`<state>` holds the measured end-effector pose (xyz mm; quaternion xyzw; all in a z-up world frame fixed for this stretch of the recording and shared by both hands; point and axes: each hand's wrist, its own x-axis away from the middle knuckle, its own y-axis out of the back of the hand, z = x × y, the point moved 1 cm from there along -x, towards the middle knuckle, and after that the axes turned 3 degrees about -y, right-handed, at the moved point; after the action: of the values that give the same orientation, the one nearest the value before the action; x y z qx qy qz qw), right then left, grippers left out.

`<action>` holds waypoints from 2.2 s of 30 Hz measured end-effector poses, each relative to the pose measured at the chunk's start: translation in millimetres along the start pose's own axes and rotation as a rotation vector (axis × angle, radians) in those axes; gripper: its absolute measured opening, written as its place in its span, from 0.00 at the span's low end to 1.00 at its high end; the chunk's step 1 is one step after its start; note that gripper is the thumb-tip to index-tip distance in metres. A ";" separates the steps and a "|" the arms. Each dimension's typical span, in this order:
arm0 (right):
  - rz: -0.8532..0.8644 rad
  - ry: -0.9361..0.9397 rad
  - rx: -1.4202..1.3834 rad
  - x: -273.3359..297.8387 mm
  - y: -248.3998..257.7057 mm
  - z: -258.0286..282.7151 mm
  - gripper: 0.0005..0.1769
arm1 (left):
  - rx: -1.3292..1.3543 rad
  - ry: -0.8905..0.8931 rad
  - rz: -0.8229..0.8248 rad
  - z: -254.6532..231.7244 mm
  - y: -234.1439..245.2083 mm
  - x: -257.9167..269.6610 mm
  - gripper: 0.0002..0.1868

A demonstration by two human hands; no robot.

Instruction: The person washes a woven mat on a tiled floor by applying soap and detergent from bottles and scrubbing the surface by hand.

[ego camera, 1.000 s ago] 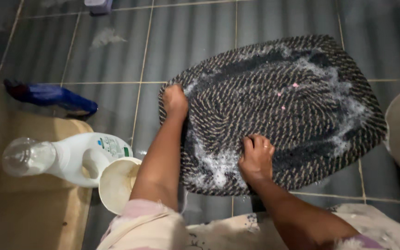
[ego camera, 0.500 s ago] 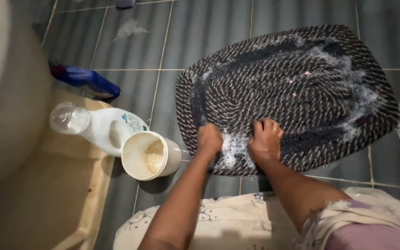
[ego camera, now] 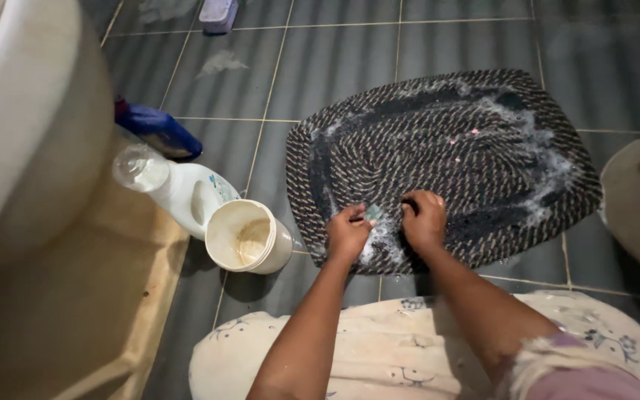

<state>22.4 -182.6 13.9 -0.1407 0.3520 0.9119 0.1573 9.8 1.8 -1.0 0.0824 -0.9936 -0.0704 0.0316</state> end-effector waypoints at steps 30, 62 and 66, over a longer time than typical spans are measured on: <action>0.514 0.301 0.758 -59.5 88.8 -131.8 0.11 | -1.090 0.391 0.534 -67.4 28.6 5.2 0.87; 0.113 -0.059 0.590 -45.2 15.2 -107.5 0.04 | -1.134 0.451 0.632 -89.9 27.9 3.4 0.85; 0.313 0.346 0.412 0.6 -60.8 20.8 0.07 | -1.143 0.462 0.636 -88.9 28.1 3.1 0.86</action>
<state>42.3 -125.5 -7.8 -0.2030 0.5684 0.7970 -0.0221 8.9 16.7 91.1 -0.2296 -0.7443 -0.5507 0.3000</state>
